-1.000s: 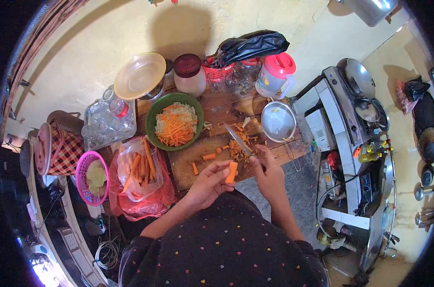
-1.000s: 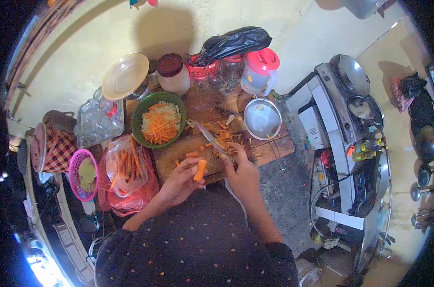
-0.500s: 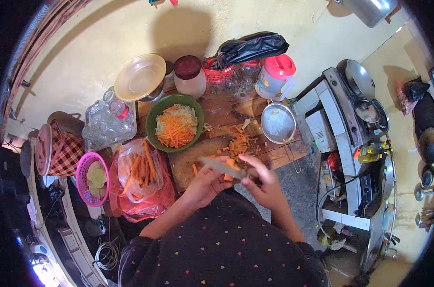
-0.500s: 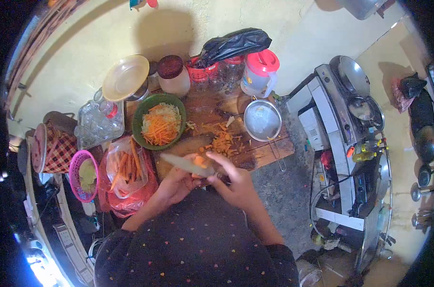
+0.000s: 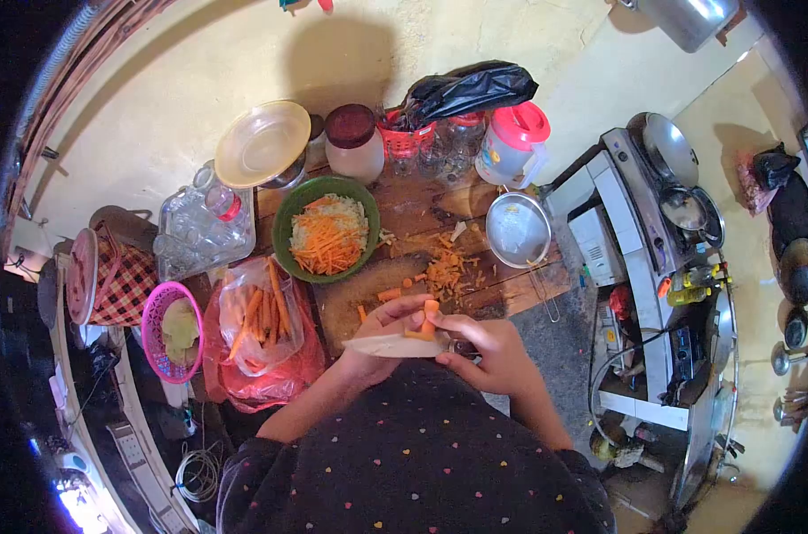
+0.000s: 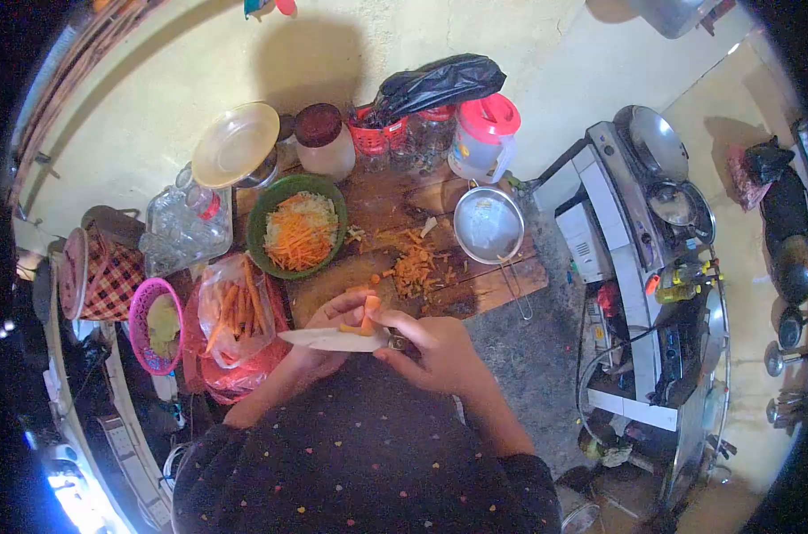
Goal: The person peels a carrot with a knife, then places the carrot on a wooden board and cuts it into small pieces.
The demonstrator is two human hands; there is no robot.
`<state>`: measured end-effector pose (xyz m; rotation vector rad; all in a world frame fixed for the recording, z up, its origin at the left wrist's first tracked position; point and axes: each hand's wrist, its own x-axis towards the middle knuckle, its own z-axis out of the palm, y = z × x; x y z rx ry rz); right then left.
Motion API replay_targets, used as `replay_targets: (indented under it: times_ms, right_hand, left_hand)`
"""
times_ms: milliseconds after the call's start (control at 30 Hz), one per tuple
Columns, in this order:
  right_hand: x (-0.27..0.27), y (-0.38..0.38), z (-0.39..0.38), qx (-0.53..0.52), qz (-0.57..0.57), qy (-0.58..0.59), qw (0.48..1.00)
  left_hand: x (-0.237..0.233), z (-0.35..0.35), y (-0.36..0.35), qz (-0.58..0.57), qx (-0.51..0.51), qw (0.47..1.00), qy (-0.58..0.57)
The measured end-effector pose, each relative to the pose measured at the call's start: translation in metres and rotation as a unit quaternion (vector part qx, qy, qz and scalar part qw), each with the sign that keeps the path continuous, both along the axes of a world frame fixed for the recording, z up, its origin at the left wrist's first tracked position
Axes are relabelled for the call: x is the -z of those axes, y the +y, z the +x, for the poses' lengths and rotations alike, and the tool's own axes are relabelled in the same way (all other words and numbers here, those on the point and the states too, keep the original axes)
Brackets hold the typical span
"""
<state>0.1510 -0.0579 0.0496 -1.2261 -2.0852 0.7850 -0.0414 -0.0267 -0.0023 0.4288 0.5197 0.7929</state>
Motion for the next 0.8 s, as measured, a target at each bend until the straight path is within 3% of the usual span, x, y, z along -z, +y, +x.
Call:
replay_targets:
  times_ms: [167,367,467,667,800]
  right_hand:
    - [0.004,0.002,0.002,0.006,0.067,-0.001,0.998]
    - [-0.008,-0.004,0.004,-0.001,-0.069,0.040,0.997]
    - [-0.016,-0.004,0.006,-0.014,-0.090,-0.008,0.996]
    - [-0.001,-0.004,0.010,-0.019,-0.015,-0.043,0.999]
    - [-0.002,-0.003,0.006,0.021,-0.015,0.001,1.000]
  left_hand:
    - [-0.003,-0.002,-0.002,-0.007,0.018,1.000,-0.022]
    - [-0.001,0.001,-0.005,-0.015,0.007,1.000,0.010]
    - [0.001,0.002,-0.003,-0.032,0.010,0.999,0.008]
    - [0.001,0.006,-0.009,-0.003,-0.001,0.999,-0.034]
    - [0.006,0.000,-0.009,-0.007,0.029,0.999,-0.041]
